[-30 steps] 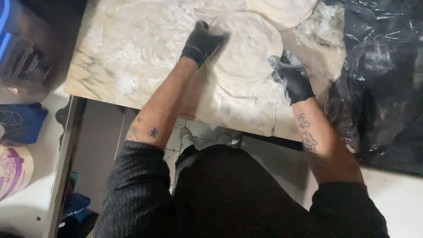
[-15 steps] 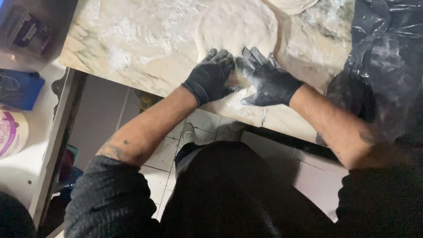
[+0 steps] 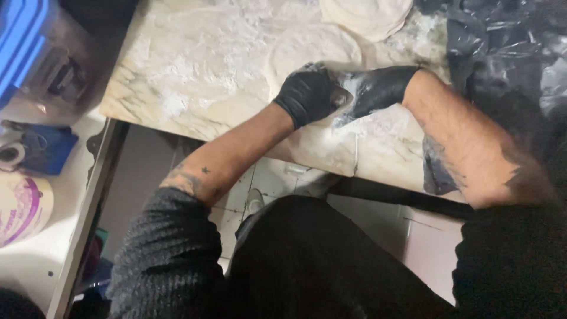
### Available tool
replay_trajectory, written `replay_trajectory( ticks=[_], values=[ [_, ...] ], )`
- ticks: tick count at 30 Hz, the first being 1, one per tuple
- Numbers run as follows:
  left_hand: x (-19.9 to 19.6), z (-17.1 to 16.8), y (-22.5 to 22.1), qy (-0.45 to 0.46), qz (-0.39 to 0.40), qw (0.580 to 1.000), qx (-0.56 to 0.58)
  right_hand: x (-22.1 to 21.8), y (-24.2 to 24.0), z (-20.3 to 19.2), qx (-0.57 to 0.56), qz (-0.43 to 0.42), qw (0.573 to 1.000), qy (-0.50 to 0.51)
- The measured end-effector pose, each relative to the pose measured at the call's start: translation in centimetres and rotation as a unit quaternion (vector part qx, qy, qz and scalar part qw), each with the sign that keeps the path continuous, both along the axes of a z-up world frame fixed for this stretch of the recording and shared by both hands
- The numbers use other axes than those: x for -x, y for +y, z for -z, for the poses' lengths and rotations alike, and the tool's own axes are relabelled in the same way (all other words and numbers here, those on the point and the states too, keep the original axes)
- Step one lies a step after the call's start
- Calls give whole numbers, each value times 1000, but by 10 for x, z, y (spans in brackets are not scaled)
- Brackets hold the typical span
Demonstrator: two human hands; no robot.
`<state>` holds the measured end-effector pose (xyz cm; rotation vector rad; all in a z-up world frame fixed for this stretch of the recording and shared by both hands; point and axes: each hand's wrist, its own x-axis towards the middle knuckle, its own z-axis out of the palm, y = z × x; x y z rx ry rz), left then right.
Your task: Stretching and shaping several balls of pizza dough on a floured marble surface.
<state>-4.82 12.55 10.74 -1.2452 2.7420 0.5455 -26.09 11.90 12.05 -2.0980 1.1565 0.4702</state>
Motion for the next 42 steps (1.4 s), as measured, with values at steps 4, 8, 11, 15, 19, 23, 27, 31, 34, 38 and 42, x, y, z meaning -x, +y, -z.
replay_trajectory(
  ticks=[4, 8, 11, 15, 19, 23, 27, 31, 34, 38, 42],
  values=[
    [6, 61, -32, 198, 57, 943, 259, -5, -7, 32, 147, 25, 986, 78],
    [14, 8, -36, 116, 7, 993, 35, -19, -21, -12, -57, 67, 984, 156],
    [13, -2, -59, 79, -32, 996, 11, -14, -44, -24, 10, 70, 990, 125],
    [19, 54, -93, 178, 37, 974, 136, 16, -72, 57, 29, 68, 982, 174],
    [17, 44, -100, 84, 8, 994, 66, -4, -75, 13, 57, 40, 994, 85],
    [23, 88, -136, 121, 15, 987, 104, 8, -88, 55, 104, 66, 992, 25],
    [-2, 26, -123, 67, -30, 997, 11, -10, -96, 23, 32, 99, 983, 149],
    [-46, 98, -154, 327, -118, 937, 39, -16, -105, 53, 98, 59, 991, 67],
    [-71, 145, -146, 515, -189, 834, -51, -41, -103, 26, 112, 55, 991, 44],
    [-80, 160, -124, 695, -175, 665, -207, -76, -104, -9, 58, 100, 989, 95],
    [-75, 162, -120, 740, -173, 601, -248, -87, -117, 23, 125, 59, 989, 55]
  ],
)
